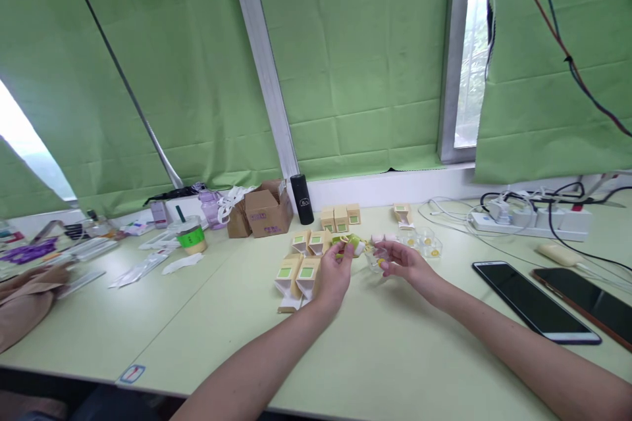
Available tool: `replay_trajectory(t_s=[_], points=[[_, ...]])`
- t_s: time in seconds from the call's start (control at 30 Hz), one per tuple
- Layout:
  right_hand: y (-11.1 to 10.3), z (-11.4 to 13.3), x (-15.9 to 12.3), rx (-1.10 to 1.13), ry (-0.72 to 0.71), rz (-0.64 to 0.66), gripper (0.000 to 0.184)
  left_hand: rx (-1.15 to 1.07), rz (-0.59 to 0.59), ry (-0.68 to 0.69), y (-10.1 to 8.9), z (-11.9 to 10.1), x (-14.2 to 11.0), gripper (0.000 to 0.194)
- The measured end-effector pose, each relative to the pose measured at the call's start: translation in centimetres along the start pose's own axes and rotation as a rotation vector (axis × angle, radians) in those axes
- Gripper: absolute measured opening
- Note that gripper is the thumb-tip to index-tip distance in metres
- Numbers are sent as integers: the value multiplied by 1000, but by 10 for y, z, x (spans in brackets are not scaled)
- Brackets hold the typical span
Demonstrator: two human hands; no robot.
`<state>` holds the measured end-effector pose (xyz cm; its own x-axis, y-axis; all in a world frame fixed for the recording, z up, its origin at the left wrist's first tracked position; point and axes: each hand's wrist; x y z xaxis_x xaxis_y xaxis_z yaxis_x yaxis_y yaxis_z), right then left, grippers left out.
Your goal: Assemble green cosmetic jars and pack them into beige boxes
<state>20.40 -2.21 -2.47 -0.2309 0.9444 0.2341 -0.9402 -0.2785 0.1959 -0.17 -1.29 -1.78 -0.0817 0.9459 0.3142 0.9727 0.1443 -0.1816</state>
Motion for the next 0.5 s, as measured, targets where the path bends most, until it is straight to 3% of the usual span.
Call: replay_trajectory(t_s=[0.2, 0.37, 0.5], points=[[7, 8, -5, 433, 97, 40, 41, 23, -23, -13, -1, 0, -1, 54], [3, 1, -1, 554, 115, -35, 24, 28, -25, -20, -1, 0, -1, 55], [0, -2, 1, 577, 85, -85, 22, 34, -24, -32, -2, -1, -3, 55]])
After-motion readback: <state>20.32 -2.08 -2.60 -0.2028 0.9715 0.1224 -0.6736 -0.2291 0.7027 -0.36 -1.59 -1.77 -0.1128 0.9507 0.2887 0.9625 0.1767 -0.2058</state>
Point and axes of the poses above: each hand's wrist, its own x-axis towards the middle knuckle, its own y-axis out of the palm, z = x × y, and after that the axes turned 7 degrees about x, right-handed
